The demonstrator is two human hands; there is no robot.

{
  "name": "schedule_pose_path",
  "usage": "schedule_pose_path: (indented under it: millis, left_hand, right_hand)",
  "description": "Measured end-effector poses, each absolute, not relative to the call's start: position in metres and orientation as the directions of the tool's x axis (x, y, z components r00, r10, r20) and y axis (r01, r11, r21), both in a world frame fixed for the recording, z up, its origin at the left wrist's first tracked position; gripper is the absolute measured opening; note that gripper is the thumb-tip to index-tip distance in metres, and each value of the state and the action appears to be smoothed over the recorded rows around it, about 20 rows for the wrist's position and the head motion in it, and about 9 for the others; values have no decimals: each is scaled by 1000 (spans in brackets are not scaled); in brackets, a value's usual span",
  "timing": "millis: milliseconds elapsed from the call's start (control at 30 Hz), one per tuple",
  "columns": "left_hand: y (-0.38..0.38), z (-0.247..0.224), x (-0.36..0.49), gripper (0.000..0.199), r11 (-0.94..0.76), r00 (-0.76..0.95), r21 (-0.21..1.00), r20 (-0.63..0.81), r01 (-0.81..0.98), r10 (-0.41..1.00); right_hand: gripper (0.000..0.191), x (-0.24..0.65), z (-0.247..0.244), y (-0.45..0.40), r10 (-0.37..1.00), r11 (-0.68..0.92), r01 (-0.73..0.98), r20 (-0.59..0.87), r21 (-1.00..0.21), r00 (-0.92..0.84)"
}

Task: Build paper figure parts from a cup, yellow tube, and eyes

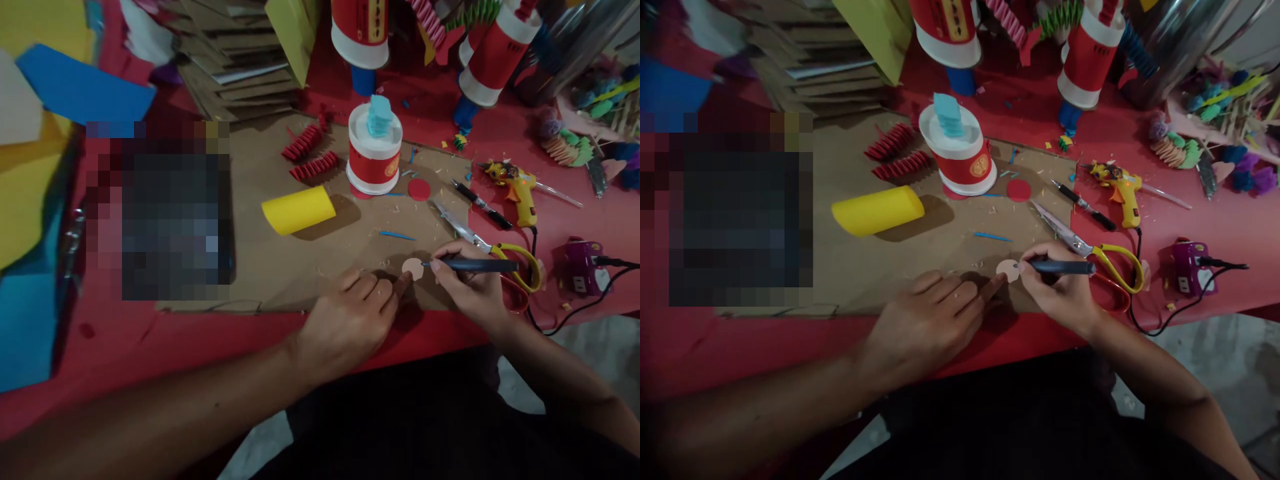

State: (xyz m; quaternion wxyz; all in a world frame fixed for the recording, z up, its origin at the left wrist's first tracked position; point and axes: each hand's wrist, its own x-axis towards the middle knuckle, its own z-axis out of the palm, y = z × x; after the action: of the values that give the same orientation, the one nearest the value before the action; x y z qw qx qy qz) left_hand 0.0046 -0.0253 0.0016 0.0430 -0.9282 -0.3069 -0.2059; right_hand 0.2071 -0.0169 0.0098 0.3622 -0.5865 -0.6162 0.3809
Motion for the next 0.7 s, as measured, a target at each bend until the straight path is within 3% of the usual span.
schedule_pose_path:
  millis: [200, 367, 700]
  left_hand:
    - [-25, 4, 4, 32, -800, 712, 103, 398, 592, 578]
    - [-24, 6, 4, 41, -797, 712, 91, 397, 597, 579]
    - [-24, 5, 4, 36, -800, 719, 88, 387, 594, 577]
  right_hand:
    - [6, 208, 13, -18, 989, 137, 566, 83, -813, -120]
    - [5, 208, 18, -18, 985, 139, 599, 49, -789, -164]
    - [3, 205, 14, -19, 983, 160, 621, 66, -768, -172]
